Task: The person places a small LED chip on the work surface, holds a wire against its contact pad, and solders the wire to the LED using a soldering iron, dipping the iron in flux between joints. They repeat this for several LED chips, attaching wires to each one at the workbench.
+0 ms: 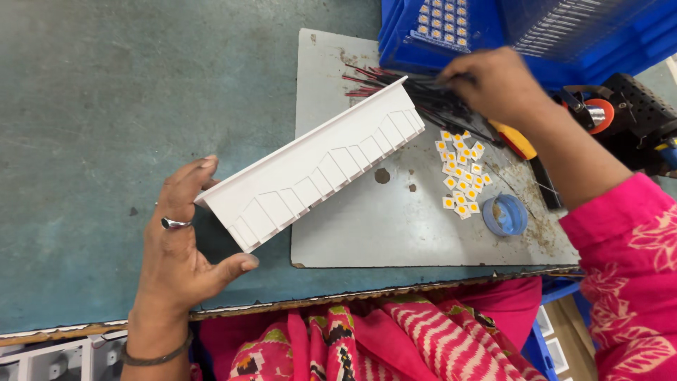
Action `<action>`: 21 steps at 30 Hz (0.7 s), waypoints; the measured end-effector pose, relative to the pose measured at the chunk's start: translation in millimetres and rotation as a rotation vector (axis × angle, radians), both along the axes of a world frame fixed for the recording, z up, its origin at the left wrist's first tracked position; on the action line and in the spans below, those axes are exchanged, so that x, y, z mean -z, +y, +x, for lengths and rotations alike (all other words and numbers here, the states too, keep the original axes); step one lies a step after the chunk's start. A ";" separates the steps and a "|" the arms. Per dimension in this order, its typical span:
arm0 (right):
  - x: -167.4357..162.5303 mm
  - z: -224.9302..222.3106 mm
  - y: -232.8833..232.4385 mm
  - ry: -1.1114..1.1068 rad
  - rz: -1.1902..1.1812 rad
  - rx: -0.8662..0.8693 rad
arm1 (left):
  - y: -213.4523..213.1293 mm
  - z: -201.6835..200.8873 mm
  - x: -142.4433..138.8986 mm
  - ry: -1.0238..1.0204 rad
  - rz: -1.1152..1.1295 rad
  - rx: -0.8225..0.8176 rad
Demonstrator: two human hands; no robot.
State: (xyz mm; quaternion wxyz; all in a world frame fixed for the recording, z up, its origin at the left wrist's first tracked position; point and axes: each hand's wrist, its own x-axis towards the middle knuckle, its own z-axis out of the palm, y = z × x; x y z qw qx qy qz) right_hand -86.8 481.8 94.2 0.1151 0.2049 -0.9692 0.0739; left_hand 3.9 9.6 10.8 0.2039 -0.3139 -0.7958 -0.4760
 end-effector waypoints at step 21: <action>57.7 238.9 -107.4 0.230 -1.031 0.430 | 24.4 39.8 -8.5 0.035 -0.118 -0.293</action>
